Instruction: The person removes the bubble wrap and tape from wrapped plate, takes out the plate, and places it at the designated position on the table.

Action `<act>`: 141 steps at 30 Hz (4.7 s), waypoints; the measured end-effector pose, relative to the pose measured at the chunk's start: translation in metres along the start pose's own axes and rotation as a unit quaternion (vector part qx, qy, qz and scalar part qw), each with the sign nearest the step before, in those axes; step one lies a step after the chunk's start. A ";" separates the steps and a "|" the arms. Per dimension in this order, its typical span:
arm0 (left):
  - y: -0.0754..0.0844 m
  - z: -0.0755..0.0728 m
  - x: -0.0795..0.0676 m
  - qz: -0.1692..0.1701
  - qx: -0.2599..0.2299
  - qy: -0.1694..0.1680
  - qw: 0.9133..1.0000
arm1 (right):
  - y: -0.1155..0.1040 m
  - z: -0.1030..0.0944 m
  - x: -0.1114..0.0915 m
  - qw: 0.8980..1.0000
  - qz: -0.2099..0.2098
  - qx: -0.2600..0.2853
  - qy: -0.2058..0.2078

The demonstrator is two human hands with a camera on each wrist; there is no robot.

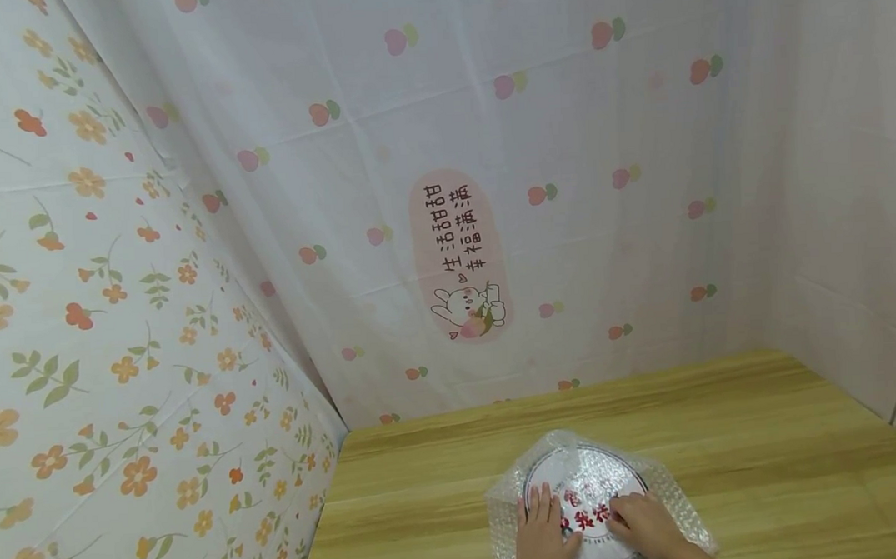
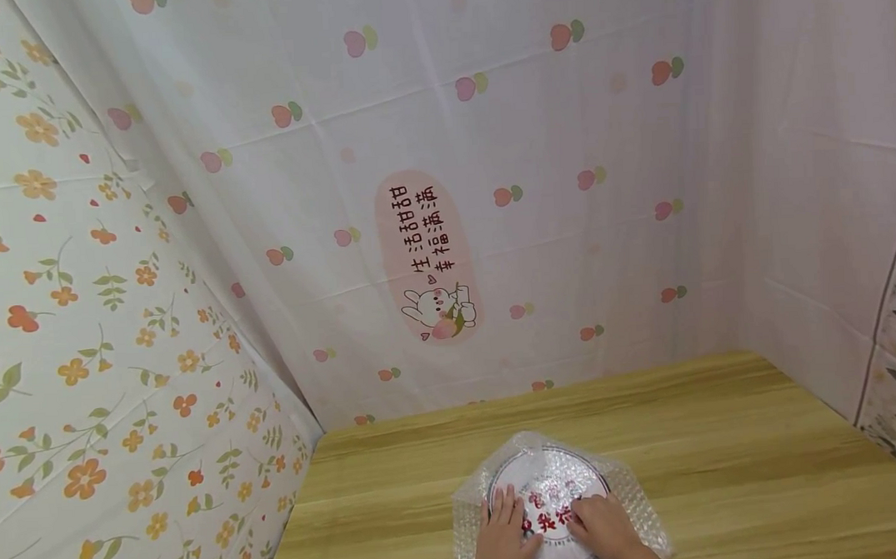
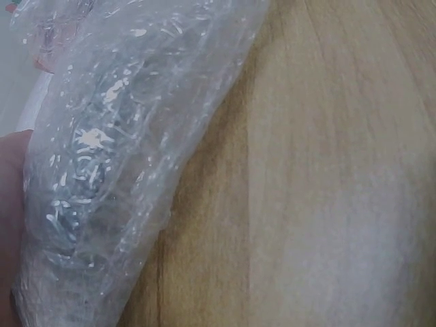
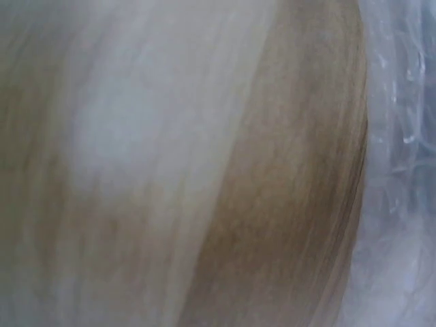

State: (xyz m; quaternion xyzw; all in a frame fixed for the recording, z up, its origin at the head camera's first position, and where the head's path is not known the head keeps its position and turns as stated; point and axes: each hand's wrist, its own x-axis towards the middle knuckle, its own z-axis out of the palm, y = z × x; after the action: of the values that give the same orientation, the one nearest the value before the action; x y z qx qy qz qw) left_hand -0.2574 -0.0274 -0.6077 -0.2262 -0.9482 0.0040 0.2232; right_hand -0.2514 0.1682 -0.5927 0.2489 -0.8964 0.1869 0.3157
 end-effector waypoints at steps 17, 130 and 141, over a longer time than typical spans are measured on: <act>0.000 -0.001 0.000 -0.003 -0.005 -0.005 1.000 | -0.002 0.002 -0.004 0.997 0.057 0.039 -0.028; 0.001 0.004 0.000 -0.010 -0.008 -0.021 1.000 | -0.005 -0.001 -0.003 0.984 0.042 0.155 0.078; 0.001 0.004 -0.001 -0.012 -0.009 -0.020 1.000 | -0.006 -0.002 -0.004 0.985 0.043 0.146 0.078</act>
State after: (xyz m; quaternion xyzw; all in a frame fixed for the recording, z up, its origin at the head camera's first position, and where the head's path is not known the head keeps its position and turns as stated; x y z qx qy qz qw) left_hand -0.2579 -0.0263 -0.6114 -0.2162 -0.9552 -0.0027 0.2023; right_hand -0.2441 0.1654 -0.5932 0.2379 -0.8421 0.3479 0.3365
